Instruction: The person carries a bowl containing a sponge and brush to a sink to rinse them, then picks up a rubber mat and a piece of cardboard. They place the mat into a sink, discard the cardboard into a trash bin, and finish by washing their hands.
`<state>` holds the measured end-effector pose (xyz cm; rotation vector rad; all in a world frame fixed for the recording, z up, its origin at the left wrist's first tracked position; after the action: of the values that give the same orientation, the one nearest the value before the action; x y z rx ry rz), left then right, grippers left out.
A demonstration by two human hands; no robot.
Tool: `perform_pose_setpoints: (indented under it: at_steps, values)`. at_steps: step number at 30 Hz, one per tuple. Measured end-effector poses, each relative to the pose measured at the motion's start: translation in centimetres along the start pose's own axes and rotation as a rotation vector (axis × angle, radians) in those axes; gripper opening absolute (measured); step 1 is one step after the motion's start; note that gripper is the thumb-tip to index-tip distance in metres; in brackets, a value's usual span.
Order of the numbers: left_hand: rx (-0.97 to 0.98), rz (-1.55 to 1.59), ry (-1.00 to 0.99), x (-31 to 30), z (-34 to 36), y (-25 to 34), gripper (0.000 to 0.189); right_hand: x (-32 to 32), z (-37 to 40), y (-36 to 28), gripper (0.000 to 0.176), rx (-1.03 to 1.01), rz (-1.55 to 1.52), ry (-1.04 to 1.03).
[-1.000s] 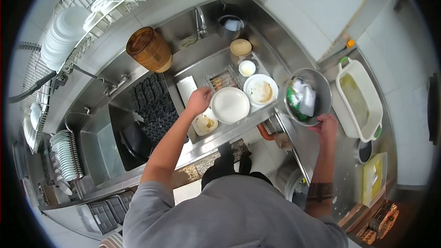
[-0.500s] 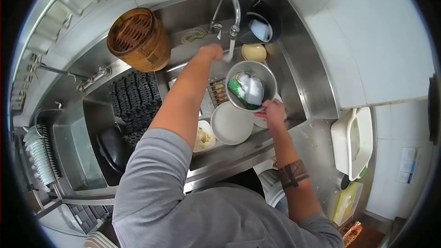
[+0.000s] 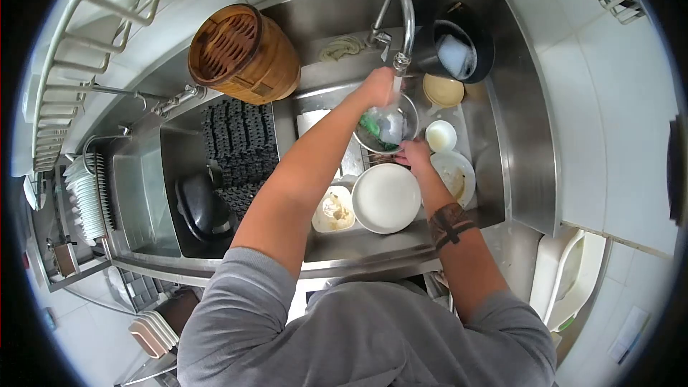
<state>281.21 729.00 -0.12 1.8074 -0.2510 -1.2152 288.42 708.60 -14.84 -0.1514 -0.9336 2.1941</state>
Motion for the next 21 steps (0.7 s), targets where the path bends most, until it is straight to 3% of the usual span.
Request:
perform_pose_setpoints:
  at_steps: [2,4,6,7,9,10,12,14,15,18,21]
  values:
    - [-0.044,-0.078,0.054,0.7,0.2,-1.6,0.018,-0.2,-0.6,-3.2,0.015,-0.612,1.166,0.446]
    - [-0.086,-0.157,0.112,1.0,0.1,-2.0,0.014,2.7,2.9,-8.6,0.009,-1.099,0.812,0.448]
    - [-0.686,0.757,0.408,1.2,1.7,-2.9,0.019,7.5,5.3,-13.7,0.011,-0.451,0.107,-0.079]
    - [-0.688,0.758,0.418,1.6,1.9,-4.6,0.019,9.8,5.6,-15.2,0.011,-0.372,-0.03,-0.167]
    - [-0.388,2.049,-0.14,4.4,2.0,-7.2,0.031,13.0,3.8,-16.3,0.011,-0.28,-0.161,-0.263]
    - [-0.391,2.05,-0.123,4.0,2.2,-4.5,0.031,13.9,2.1,-16.1,0.012,-0.379,-0.036,-0.192]
    - [-0.55,1.95,0.581,2.2,3.0,3.5,0.037,14.6,1.4,-15.9,0.014,-0.466,0.091,-0.135]
    - [-0.473,2.03,0.506,2.9,4.1,6.0,0.038,14.4,1.6,-16.9,0.015,-0.571,0.168,-0.155]
    - [-0.388,2.108,0.407,3.0,4.4,7.2,0.038,15.1,-0.5,-15.5,0.025,-0.384,-0.215,-0.305]
    - [-0.422,2.065,0.459,2.6,5.4,11.2,0.036,15.8,0.6,-15.0,0.028,-0.369,-0.095,-0.297]
    - [-0.359,2.189,0.432,5.9,3.2,2.6,0.035,15.0,2.5,-15.3,0.032,-0.373,0.104,-0.255]
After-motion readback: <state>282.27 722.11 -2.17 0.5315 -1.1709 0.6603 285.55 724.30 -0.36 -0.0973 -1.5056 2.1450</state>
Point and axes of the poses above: each hand's wrist, its own z-axis away from the middle knuckle, its own x-axis out of the palm, y = z × x, the point moved 4 cm from there along -z, towards the middle knuckle, and after that the axes turned 4 degrees about z, right-handed, at the moved point
